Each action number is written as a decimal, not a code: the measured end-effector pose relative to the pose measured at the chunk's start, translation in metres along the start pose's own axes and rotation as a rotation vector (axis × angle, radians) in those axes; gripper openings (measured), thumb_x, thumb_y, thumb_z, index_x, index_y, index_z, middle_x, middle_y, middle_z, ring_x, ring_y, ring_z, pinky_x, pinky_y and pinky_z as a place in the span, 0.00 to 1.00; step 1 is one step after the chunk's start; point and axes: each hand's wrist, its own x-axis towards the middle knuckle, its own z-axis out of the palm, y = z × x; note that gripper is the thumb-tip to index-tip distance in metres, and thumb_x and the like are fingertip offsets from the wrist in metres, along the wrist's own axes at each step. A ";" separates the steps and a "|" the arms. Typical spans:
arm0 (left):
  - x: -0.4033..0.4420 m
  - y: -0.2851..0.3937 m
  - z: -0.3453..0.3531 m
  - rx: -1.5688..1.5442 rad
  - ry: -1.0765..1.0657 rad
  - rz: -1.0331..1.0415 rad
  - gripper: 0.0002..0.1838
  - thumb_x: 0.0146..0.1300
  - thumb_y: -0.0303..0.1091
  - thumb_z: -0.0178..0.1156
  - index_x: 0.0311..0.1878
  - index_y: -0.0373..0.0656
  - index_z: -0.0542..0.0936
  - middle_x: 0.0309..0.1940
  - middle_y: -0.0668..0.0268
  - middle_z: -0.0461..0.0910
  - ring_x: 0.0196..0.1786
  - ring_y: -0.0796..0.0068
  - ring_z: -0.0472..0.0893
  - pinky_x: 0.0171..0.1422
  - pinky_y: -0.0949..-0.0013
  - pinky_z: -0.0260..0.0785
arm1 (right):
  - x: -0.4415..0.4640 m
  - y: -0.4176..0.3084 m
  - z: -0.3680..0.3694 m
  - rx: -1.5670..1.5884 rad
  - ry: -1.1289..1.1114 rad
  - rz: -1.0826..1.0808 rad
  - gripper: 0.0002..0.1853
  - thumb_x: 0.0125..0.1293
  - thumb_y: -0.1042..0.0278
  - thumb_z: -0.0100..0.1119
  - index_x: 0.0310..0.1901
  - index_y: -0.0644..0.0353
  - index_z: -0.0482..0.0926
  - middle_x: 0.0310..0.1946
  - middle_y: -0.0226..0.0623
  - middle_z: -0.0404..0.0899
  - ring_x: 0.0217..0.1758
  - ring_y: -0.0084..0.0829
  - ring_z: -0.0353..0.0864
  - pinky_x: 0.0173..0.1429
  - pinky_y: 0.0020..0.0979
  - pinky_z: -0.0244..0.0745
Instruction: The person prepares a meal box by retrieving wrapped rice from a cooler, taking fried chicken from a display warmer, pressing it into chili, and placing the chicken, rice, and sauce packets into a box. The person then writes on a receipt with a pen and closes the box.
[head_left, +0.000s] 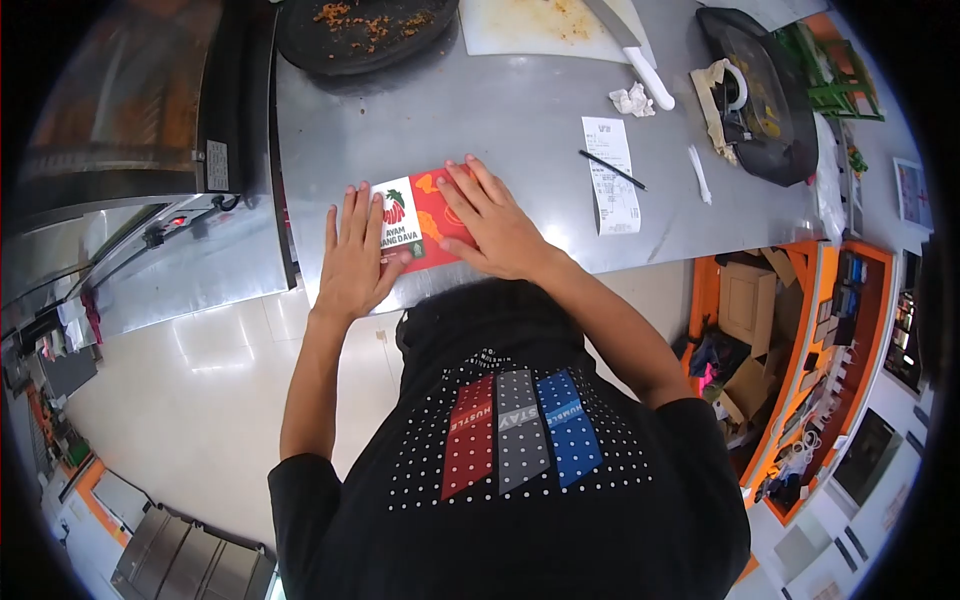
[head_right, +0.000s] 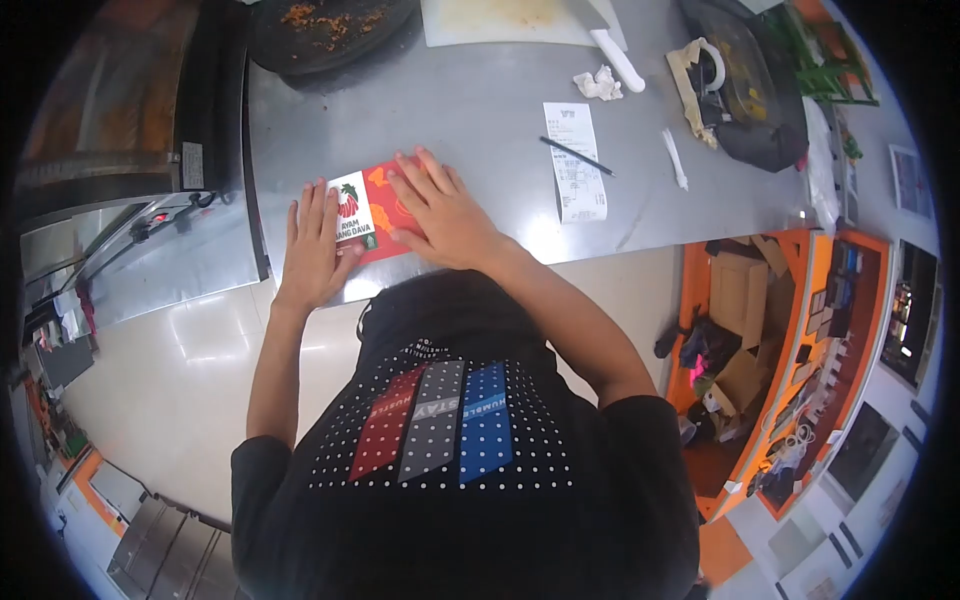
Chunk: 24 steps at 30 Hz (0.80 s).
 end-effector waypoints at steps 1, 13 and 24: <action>0.002 -0.002 -0.004 -0.021 -0.007 0.022 0.48 0.67 0.59 0.54 0.77 0.32 0.52 0.79 0.44 0.46 0.81 0.43 0.45 0.82 0.42 0.38 | 0.002 0.004 -0.005 0.020 -0.005 -0.025 0.41 0.68 0.42 0.57 0.71 0.68 0.62 0.76 0.56 0.52 0.79 0.58 0.47 0.76 0.54 0.55; 0.003 -0.014 -0.019 -0.025 -0.027 0.154 0.61 0.49 0.70 0.68 0.76 0.37 0.57 0.77 0.45 0.52 0.80 0.45 0.51 0.78 0.40 0.47 | 0.010 0.017 -0.036 -0.082 -0.194 -0.208 0.44 0.55 0.46 0.71 0.69 0.62 0.68 0.74 0.55 0.57 0.76 0.59 0.55 0.75 0.46 0.63; 0.008 -0.020 -0.024 0.076 -0.026 0.216 0.44 0.57 0.52 0.71 0.72 0.41 0.65 0.74 0.47 0.59 0.76 0.48 0.59 0.75 0.45 0.56 | 0.006 0.019 -0.027 -0.259 -0.078 -0.339 0.32 0.63 0.47 0.64 0.67 0.51 0.73 0.71 0.53 0.62 0.74 0.62 0.57 0.72 0.47 0.69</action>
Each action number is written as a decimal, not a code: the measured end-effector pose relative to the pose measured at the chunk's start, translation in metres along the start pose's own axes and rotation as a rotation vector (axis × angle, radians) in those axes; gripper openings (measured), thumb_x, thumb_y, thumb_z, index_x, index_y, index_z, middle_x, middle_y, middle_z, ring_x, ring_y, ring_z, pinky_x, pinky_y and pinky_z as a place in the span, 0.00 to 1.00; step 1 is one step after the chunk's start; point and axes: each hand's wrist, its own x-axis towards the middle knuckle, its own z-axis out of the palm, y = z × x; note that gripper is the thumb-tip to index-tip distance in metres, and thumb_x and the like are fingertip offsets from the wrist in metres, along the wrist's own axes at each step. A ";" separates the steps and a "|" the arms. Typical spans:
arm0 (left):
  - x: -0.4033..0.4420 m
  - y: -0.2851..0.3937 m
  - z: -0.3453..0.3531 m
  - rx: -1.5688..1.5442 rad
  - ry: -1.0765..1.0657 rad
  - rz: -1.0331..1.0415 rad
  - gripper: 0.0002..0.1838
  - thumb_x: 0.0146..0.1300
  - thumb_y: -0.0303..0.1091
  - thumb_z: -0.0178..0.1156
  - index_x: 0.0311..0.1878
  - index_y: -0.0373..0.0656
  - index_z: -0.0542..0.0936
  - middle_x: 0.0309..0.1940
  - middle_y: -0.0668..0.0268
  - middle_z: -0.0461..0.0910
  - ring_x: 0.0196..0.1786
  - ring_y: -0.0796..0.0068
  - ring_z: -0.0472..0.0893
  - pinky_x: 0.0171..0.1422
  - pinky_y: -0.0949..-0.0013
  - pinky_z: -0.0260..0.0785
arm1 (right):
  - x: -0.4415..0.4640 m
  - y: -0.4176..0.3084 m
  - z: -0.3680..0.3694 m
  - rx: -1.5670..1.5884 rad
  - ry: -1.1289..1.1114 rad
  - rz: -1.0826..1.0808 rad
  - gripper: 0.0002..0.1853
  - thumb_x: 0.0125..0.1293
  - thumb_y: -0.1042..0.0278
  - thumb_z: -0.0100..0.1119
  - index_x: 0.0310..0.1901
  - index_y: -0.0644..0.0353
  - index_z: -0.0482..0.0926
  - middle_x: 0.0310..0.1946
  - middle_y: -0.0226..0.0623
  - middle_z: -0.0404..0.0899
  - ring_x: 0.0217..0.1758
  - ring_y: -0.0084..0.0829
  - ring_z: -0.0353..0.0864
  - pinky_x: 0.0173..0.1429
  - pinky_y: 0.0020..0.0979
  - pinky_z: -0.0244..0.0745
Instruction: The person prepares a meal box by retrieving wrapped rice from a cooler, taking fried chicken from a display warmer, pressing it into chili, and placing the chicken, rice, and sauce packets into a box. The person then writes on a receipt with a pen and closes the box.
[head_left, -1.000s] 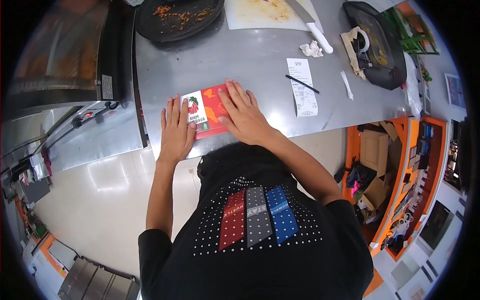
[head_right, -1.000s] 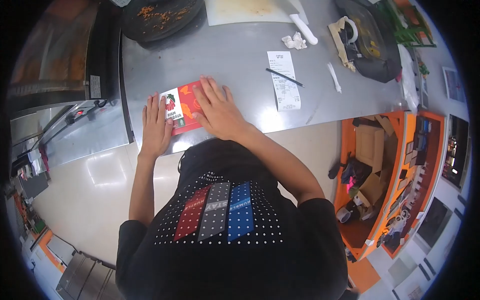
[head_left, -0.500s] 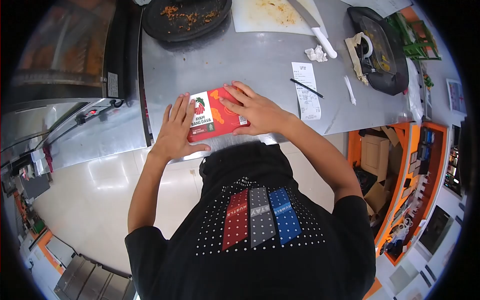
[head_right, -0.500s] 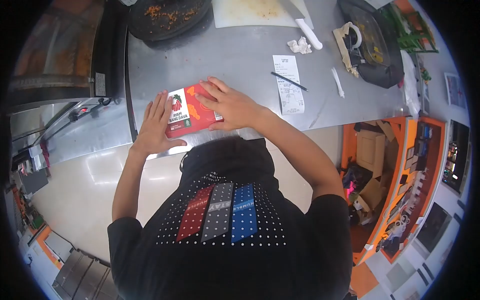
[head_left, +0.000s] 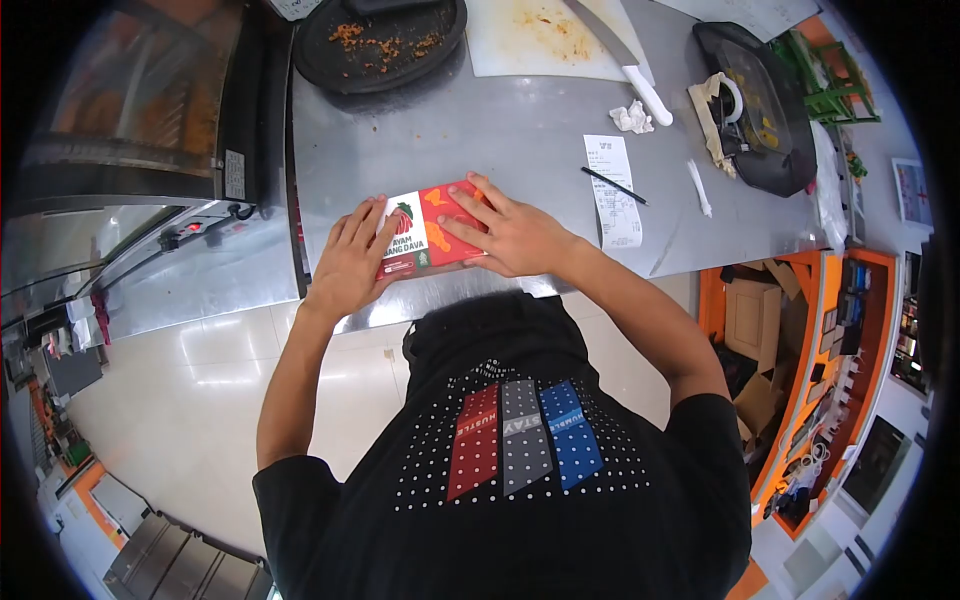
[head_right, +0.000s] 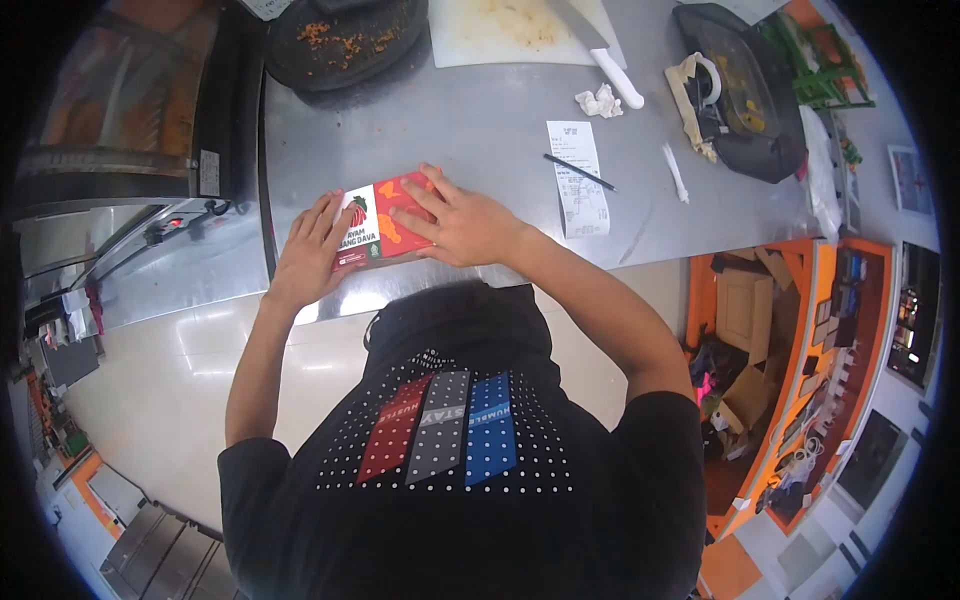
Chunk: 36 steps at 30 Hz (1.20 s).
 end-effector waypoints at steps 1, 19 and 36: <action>0.000 0.000 -0.001 0.003 -0.001 0.001 0.44 0.57 0.51 0.71 0.72 0.43 0.66 0.74 0.47 0.59 0.76 0.48 0.59 0.75 0.45 0.55 | 0.000 0.000 0.001 0.012 0.007 0.008 0.32 0.63 0.47 0.64 0.67 0.48 0.73 0.71 0.52 0.62 0.74 0.62 0.57 0.71 0.47 0.70; 0.001 0.028 0.017 -0.071 -0.041 0.063 0.39 0.62 0.52 0.65 0.75 0.60 0.65 0.80 0.57 0.49 0.80 0.36 0.44 0.79 0.35 0.47 | -0.013 -0.004 0.022 0.348 0.069 0.144 0.33 0.62 0.55 0.69 0.69 0.41 0.71 0.78 0.51 0.49 0.80 0.61 0.44 0.79 0.51 0.55; 0.011 0.039 0.029 -0.101 0.138 0.038 0.28 0.63 0.35 0.65 0.67 0.63 0.76 0.80 0.57 0.51 0.79 0.34 0.48 0.79 0.45 0.56 | -0.039 -0.035 0.061 0.318 0.269 0.553 0.42 0.67 0.58 0.65 0.74 0.68 0.54 0.76 0.67 0.45 0.72 0.61 0.64 0.66 0.43 0.74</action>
